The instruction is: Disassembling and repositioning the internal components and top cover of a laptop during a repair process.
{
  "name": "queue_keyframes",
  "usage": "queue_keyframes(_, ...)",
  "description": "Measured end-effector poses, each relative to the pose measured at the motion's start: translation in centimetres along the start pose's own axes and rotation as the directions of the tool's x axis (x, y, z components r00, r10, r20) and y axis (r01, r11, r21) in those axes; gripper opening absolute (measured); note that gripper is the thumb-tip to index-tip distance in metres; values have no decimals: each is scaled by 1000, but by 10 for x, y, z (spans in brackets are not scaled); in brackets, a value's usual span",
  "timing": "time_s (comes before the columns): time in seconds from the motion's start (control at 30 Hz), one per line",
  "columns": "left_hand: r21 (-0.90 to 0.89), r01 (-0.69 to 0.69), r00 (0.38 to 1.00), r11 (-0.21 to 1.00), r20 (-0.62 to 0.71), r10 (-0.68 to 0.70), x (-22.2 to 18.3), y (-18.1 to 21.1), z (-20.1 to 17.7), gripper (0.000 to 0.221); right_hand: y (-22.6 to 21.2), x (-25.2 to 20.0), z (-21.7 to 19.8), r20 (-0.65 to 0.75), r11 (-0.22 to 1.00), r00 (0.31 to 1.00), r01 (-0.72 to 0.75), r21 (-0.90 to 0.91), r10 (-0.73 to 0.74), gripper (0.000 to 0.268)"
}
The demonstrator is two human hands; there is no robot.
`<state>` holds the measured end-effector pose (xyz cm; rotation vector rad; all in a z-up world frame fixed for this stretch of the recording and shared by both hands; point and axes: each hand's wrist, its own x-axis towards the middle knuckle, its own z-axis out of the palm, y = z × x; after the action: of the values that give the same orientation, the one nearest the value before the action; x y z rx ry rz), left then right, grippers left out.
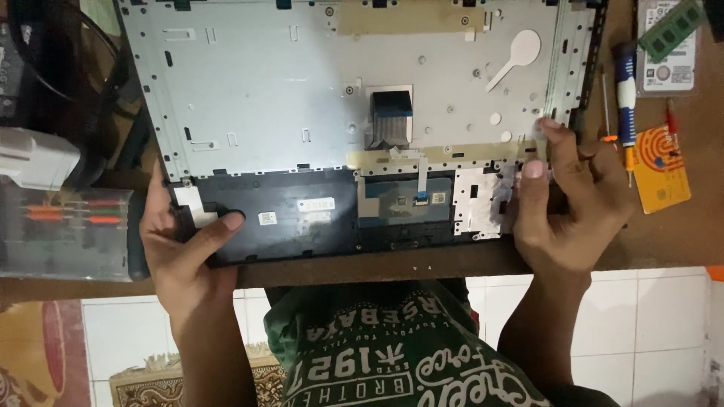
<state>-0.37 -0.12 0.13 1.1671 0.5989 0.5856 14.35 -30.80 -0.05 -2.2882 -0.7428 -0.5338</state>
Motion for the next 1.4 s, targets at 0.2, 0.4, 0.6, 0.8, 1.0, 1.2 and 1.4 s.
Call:
queue_keyframes(0.2, -14, 26, 999, 1000, -31, -26, 0, -1, -1, 93, 3, -2, 2, -40, 997, 999, -2, 75, 5, 33)
queue_keyframes(0.4, -8, 10, 999, 1000, -40, -11, 0, 0, 4, 98, 0, 0, 4, -122, 991, 992, 34, 133, -18, 32)
queue_keyframes(0.6, -62, 17, 1000, 998, 5, -17, -1, 0, 2, 97, 12, -13, 8, -259, 997, 966, 8, 82, 13, 35)
queue_keyframes(0.8, -3, 0, 1000, 1000, -2, 0, 1, -7, -8, 100, 11, -13, 8, -219, 997, 976, 3, 82, 16, 39)
queue_keyframes(1.0, -38, 32, 998, 999, -52, -34, 1, -10, -10, 100, 11, -8, 6, -181, 999, 983, 37, -5, -37, 38)
queue_keyframes(1.2, -13, 34, 999, 999, -40, -35, -2, 6, 8, 94, 13, -11, 9, -148, 995, 989, 9, 102, 6, 37)
queue_keyframes(1.4, 37, 39, 996, 999, -76, -36, -3, 9, 12, 92, 27, -12, 11, -73, 993, 997, 44, 109, -36, 47)
